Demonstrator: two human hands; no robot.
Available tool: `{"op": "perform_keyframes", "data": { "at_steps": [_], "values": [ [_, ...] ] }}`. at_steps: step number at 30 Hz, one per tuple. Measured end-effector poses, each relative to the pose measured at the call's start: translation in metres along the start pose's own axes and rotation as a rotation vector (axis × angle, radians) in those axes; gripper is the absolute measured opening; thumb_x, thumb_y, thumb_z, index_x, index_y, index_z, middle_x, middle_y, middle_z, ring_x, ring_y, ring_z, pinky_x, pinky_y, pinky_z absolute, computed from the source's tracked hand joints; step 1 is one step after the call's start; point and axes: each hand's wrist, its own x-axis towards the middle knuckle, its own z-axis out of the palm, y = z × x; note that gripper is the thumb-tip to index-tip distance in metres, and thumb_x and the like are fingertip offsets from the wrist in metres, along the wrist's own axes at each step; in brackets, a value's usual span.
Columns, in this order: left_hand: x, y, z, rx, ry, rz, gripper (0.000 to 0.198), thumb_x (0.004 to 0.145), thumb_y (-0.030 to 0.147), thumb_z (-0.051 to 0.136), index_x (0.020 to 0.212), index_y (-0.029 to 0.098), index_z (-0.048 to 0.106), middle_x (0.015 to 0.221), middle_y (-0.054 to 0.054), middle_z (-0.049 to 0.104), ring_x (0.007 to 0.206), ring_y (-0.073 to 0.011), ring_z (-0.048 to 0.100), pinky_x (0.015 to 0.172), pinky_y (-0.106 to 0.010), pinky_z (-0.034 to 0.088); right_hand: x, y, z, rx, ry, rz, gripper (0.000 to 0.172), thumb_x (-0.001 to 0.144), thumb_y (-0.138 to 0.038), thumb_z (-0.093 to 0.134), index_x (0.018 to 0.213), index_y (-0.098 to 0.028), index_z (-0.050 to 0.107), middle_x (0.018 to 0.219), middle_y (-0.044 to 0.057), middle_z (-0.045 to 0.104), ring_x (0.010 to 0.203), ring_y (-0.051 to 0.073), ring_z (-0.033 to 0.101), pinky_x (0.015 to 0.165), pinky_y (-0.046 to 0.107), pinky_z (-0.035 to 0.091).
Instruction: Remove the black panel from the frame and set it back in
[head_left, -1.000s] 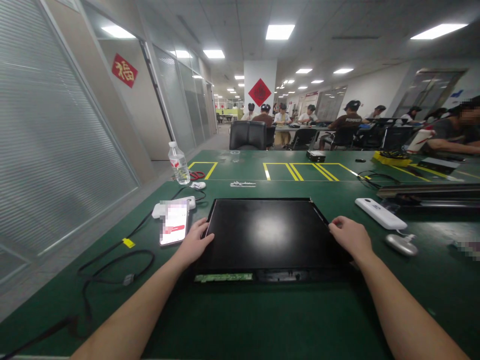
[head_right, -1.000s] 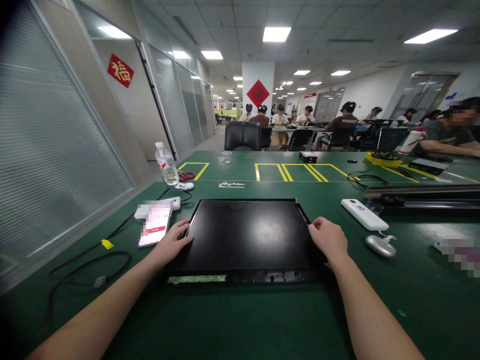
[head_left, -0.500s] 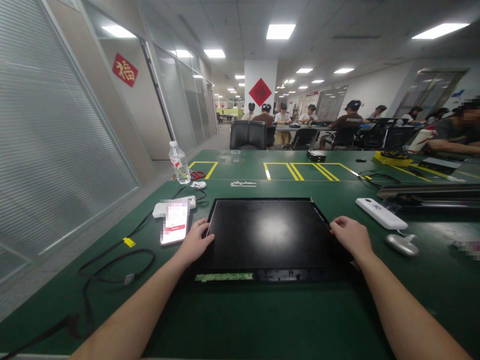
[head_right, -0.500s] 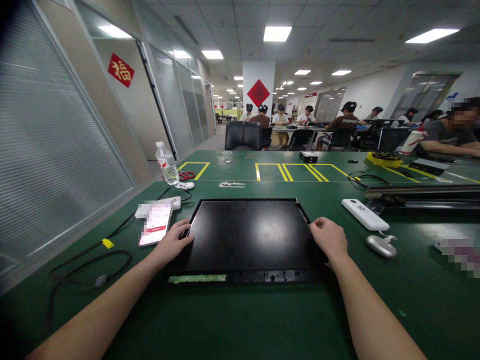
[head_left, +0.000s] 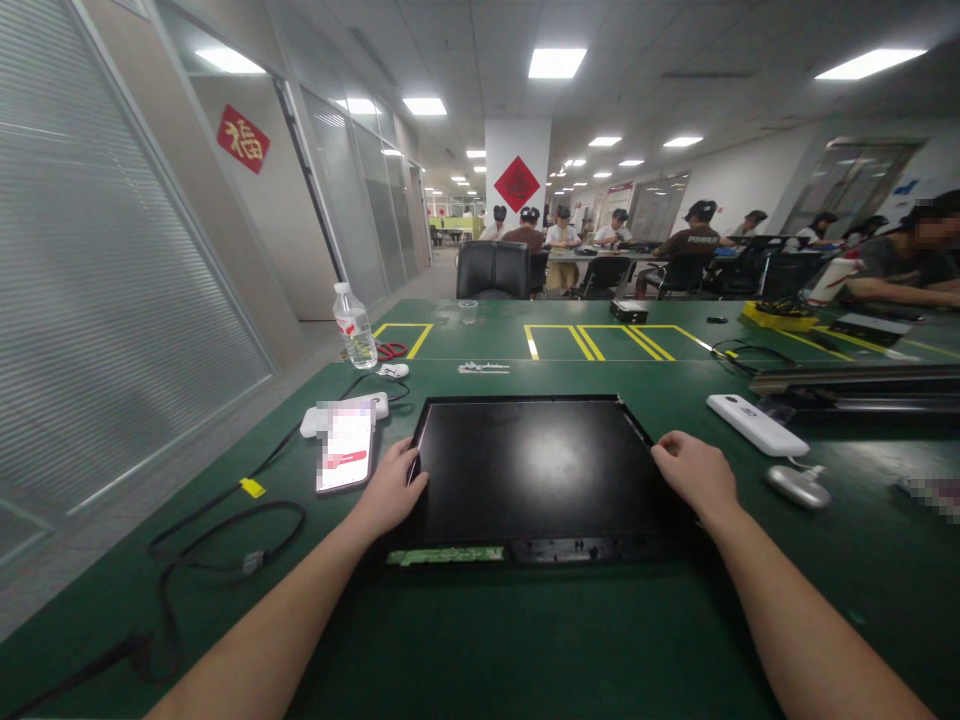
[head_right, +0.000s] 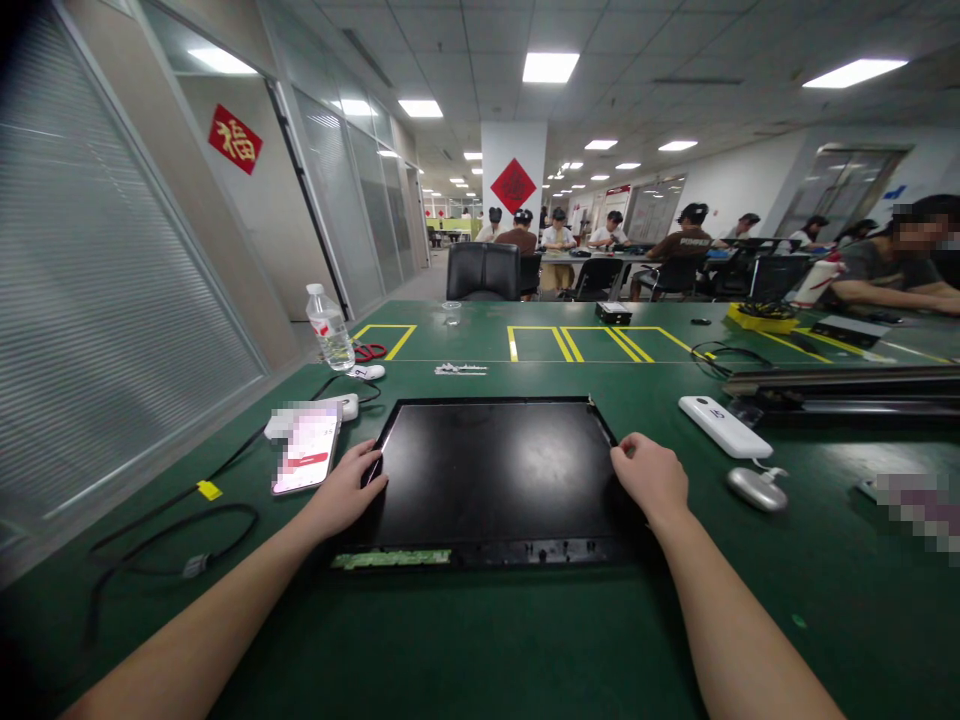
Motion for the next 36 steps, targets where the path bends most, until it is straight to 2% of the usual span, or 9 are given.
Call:
{"op": "perform_keyframes", "data": {
  "at_steps": [4, 7, 12, 17, 21, 27, 36],
  "values": [
    [0.0, 0.001, -0.002, -0.007, 0.0, -0.005, 0.049, 0.078, 0.034, 0.06, 0.122, 0.013, 0.067, 0.147, -0.02, 0.053, 0.141, -0.0379, 0.046, 0.12, -0.047, 0.033, -0.002, -0.002, -0.002, -0.021, -0.022, 0.006, 0.034, 0.085, -0.04, 0.048, 0.1, -0.025, 0.074, 0.093, 0.009, 0.075, 0.084, 0.025, 0.067, 0.063, 0.031, 0.041],
    [0.0, 0.003, -0.007, 0.004, -0.005, 0.015, 0.046, 0.078, 0.034, 0.06, 0.119, 0.014, 0.068, 0.142, -0.021, 0.058, 0.137, -0.0394, 0.051, 0.118, -0.048, 0.036, -0.002, 0.0, -0.002, 0.001, -0.03, 0.004, 0.033, 0.086, -0.041, 0.048, 0.099, -0.025, 0.074, 0.094, 0.008, 0.075, 0.085, 0.025, 0.067, 0.064, 0.031, 0.041],
    [-0.005, 0.003, -0.016, 0.191, 0.031, -0.009, 0.039, 0.083, 0.034, 0.057, 0.116, 0.016, 0.069, 0.117, -0.02, 0.07, 0.114, -0.0393, 0.064, 0.1, -0.048, 0.048, -0.001, 0.004, -0.002, 0.051, -0.027, -0.005, 0.03, 0.085, -0.039, 0.049, 0.095, -0.025, 0.074, 0.094, 0.007, 0.075, 0.083, 0.023, 0.066, 0.064, 0.03, 0.041],
    [-0.006, 0.01, -0.021, 0.355, -0.074, -0.087, 0.025, 0.089, 0.026, 0.052, 0.1, 0.016, 0.072, 0.096, -0.018, 0.073, 0.097, -0.0358, 0.069, 0.084, -0.041, 0.051, 0.0, 0.004, 0.001, 0.087, -0.012, 0.002, 0.029, 0.085, -0.039, 0.051, 0.093, -0.024, 0.074, 0.091, 0.006, 0.075, 0.082, 0.022, 0.066, 0.064, 0.029, 0.04],
    [-0.005, 0.021, -0.024, 0.46, -0.188, -0.134, 0.032, 0.094, 0.018, 0.045, 0.113, 0.008, 0.069, 0.105, -0.02, 0.074, 0.099, -0.0332, 0.069, 0.085, -0.039, 0.05, 0.003, 0.004, 0.002, 0.141, -0.022, 0.047, 0.027, 0.084, -0.039, 0.052, 0.089, -0.024, 0.074, 0.09, 0.006, 0.075, 0.083, 0.023, 0.066, 0.065, 0.03, 0.041],
    [-0.005, 0.024, -0.021, 0.515, -0.18, -0.143, 0.033, 0.097, 0.017, 0.043, 0.116, 0.006, 0.067, 0.116, -0.02, 0.072, 0.11, -0.0327, 0.067, 0.091, -0.038, 0.049, 0.008, 0.008, 0.005, 0.195, -0.02, 0.077, 0.025, 0.082, -0.037, 0.052, 0.086, -0.024, 0.074, 0.086, 0.006, 0.075, 0.087, 0.024, 0.067, 0.066, 0.031, 0.042],
    [-0.006, 0.025, -0.025, 0.491, -0.184, -0.144, 0.033, 0.098, 0.02, 0.045, 0.119, 0.006, 0.067, 0.11, -0.019, 0.073, 0.105, -0.0317, 0.069, 0.085, -0.036, 0.049, 0.012, 0.013, 0.005, 0.25, -0.054, 0.09, 0.025, 0.081, -0.034, 0.053, 0.085, -0.023, 0.074, 0.084, 0.006, 0.075, 0.089, 0.024, 0.067, 0.069, 0.031, 0.043]
  ]
}}
